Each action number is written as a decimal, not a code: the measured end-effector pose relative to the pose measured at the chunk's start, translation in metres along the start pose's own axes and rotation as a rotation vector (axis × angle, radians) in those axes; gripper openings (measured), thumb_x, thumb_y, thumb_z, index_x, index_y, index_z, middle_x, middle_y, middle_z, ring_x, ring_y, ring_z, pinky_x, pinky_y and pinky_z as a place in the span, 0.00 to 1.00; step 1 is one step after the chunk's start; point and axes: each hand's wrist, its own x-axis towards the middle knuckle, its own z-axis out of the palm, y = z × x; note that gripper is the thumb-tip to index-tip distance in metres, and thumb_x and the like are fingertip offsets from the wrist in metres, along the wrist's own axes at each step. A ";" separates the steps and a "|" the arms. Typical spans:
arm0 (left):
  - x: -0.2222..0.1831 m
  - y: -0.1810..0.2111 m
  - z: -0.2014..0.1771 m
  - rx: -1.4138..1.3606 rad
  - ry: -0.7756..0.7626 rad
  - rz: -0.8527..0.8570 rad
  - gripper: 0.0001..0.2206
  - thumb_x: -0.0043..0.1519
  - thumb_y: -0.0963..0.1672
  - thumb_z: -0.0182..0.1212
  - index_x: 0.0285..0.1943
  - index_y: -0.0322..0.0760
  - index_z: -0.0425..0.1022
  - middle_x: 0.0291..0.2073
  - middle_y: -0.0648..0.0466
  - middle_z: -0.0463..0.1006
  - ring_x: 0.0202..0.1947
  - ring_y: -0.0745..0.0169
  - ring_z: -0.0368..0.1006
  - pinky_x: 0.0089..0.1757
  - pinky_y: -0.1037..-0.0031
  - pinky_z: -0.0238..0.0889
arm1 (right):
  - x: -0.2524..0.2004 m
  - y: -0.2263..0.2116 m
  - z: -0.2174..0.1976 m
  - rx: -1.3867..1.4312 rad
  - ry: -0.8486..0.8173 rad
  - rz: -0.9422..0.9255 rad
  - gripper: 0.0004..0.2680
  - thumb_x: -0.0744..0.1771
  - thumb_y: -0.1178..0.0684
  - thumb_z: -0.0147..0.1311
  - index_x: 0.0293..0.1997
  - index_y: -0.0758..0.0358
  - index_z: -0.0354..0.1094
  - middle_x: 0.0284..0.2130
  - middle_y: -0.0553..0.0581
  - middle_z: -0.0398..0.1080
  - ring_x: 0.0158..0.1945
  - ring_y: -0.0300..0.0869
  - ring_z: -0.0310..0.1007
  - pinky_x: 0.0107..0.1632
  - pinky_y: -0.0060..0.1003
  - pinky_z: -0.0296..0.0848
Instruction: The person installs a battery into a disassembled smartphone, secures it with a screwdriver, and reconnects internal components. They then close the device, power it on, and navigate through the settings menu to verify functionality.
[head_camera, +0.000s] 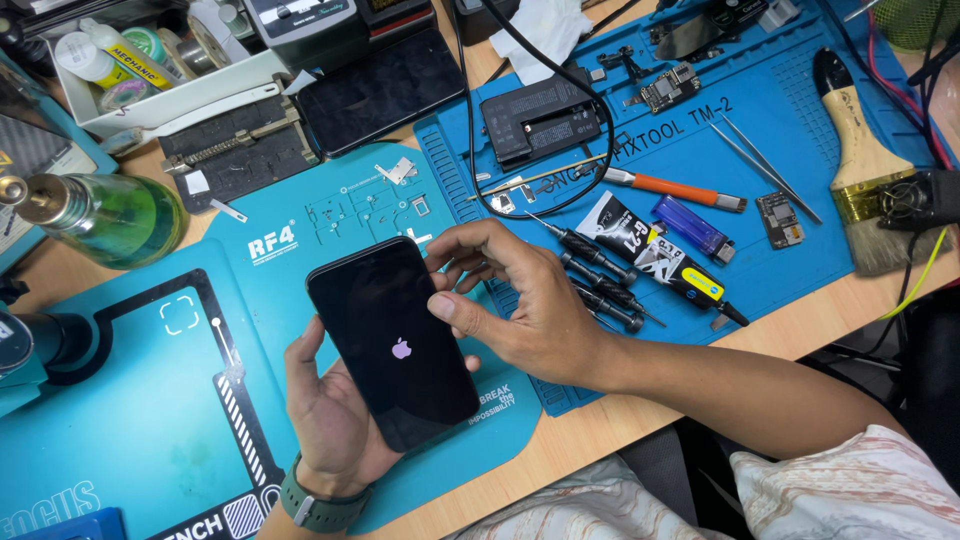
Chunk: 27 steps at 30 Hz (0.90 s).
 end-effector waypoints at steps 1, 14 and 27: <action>0.000 0.000 0.001 0.002 0.011 -0.002 0.39 0.70 0.63 0.41 0.74 0.32 0.74 0.64 0.35 0.80 0.60 0.31 0.77 0.58 0.38 0.69 | 0.000 0.001 0.000 -0.006 0.001 -0.005 0.12 0.71 0.49 0.59 0.58 0.61 0.68 0.44 0.54 0.75 0.46 0.40 0.80 0.46 0.32 0.88; 0.000 -0.002 0.001 -0.022 0.045 0.003 0.39 0.70 0.63 0.41 0.73 0.31 0.75 0.62 0.34 0.81 0.58 0.29 0.78 0.57 0.35 0.70 | -0.001 0.002 0.000 -0.018 0.008 0.002 0.12 0.71 0.50 0.60 0.59 0.61 0.68 0.45 0.55 0.76 0.45 0.40 0.81 0.48 0.32 0.87; 0.000 -0.002 -0.005 0.035 0.019 -0.003 0.40 0.70 0.64 0.39 0.75 0.33 0.74 0.62 0.35 0.81 0.60 0.32 0.78 0.58 0.40 0.70 | -0.001 0.004 0.000 -0.036 0.009 0.001 0.12 0.71 0.49 0.60 0.59 0.60 0.68 0.46 0.54 0.76 0.45 0.40 0.81 0.49 0.33 0.87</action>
